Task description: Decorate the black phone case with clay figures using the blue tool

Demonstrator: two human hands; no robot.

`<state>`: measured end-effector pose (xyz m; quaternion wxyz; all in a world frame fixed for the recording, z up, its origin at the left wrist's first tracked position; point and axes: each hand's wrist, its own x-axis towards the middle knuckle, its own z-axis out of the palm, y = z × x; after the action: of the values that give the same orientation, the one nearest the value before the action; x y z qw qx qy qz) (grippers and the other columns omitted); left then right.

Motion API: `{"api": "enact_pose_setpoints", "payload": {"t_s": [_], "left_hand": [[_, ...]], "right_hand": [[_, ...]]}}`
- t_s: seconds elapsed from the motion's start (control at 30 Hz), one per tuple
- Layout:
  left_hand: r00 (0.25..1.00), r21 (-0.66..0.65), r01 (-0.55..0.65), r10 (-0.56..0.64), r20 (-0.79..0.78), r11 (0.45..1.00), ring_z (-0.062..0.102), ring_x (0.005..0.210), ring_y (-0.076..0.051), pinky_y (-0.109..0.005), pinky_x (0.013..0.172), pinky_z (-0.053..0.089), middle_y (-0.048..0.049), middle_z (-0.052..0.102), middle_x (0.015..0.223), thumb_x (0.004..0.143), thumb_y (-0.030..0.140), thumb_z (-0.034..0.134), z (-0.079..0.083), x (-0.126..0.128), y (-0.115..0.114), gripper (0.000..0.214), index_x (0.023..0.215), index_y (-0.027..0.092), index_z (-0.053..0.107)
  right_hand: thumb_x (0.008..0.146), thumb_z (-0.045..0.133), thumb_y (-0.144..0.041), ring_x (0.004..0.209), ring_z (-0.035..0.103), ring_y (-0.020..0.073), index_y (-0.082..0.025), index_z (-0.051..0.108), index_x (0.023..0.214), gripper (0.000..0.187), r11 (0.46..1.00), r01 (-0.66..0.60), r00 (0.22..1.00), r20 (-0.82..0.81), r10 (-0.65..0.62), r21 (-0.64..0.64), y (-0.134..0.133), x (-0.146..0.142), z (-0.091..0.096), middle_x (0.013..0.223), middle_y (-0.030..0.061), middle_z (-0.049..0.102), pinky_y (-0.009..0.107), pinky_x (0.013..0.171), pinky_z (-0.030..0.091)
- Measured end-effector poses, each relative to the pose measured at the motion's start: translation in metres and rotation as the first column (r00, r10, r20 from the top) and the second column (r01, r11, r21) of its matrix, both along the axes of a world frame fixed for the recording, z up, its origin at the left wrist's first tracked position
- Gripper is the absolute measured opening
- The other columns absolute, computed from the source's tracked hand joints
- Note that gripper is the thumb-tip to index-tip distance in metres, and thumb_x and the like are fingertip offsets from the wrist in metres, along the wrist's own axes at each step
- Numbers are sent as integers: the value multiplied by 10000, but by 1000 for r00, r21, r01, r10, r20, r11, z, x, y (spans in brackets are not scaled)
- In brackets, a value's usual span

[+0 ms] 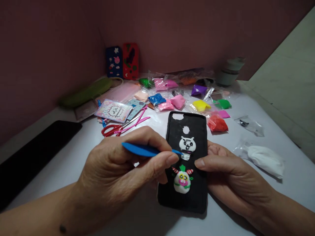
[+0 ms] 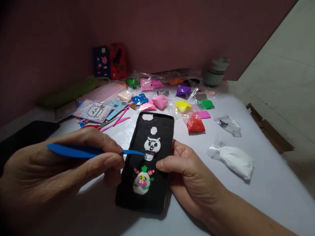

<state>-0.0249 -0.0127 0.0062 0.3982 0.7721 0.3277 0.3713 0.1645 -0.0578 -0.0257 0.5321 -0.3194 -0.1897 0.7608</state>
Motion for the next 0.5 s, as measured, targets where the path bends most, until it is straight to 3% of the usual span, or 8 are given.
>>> {"api": "enact_pose_setpoints", "payload": {"t_s": [0.37, 0.5], "left_hand": [[997, -47, 57, -55, 50, 997, 617, 484, -30, -29, 471, 468, 88, 633, 583, 811, 128, 645, 0, 3, 0, 101, 743, 201, 657], [998, -78, 65, -65, -3, 995, 622, 489, -45, -53, 463, 478, 69, 638, 604, 812, 144, 637, 2, 2, 1, 103, 723, 189, 666]], "right_hand": [[648, 619, -3, 763, 666, 179, -167, 689, 959, 359, 1000, -15, 999, 35, 15, 3, -1, -1, 3, 876, 53, 728, 299, 756, 512], [655, 622, -8, 782, 667, 184, -167, 690, 962, 352, 1000, -14, 999, 38, 14, -2, 0, -1, 2, 893, 57, 731, 304, 771, 509]]}}
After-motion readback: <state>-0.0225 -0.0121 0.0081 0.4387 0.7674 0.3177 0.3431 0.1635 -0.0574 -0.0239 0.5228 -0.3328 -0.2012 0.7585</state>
